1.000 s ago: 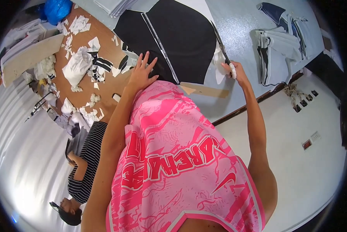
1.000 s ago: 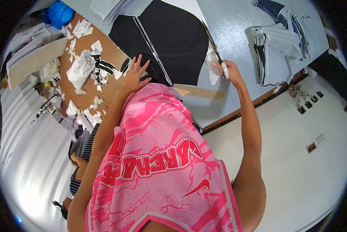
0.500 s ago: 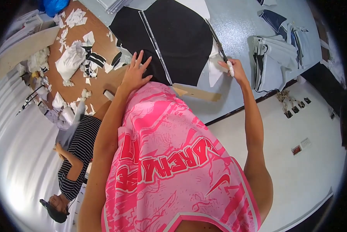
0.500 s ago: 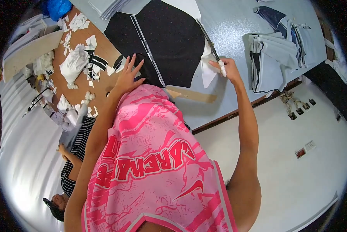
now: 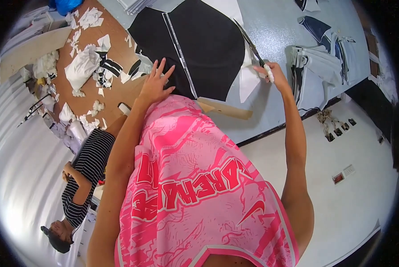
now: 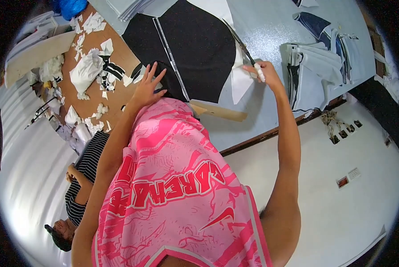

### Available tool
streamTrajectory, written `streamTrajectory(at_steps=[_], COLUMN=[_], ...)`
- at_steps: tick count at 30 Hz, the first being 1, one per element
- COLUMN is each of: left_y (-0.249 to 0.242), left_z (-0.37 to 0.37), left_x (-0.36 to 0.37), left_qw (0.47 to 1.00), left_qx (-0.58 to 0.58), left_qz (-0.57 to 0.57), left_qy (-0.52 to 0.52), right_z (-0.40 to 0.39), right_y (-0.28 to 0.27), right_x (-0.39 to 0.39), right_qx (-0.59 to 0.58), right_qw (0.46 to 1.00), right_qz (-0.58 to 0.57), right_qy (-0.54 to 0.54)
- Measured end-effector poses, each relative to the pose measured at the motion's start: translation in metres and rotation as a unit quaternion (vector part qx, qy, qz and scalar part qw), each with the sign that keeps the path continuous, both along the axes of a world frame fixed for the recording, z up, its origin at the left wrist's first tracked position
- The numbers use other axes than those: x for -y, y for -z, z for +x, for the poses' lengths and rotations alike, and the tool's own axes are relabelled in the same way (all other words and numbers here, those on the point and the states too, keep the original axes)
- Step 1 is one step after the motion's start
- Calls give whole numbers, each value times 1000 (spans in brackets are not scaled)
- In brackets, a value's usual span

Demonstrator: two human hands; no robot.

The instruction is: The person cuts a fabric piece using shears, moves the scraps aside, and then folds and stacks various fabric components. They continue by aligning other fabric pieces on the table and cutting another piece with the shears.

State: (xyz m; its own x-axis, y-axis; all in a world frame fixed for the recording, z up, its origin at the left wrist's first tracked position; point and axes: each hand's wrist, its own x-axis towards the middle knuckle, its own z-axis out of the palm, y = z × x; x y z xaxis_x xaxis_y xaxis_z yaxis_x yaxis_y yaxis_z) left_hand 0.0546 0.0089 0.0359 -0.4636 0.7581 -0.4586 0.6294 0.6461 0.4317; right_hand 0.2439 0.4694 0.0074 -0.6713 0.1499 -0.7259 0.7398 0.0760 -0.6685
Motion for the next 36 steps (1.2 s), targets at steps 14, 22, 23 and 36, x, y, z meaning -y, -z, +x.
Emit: streamTrajectory(at_steps=[14,22,23,36], left_y=[8,-1,-3,-7], left_z=[6,12,12,36], left_x=[9,-10,-19,-77], left_qw=[999,996,994,971], left_qx=[-31,-85,-85,-24], left_qz=[33,33,69,90], left_qy=[8,4,10,220], right_z=[46,109,111,50], right_y=[-2,-24,-23,-31], right_x=[37,76,77,53], right_qx=[5,17,8,-37], right_qw=[991,982,983,971], right_qz=[94,20,7,-42], right_qy=[99,187,185,231])
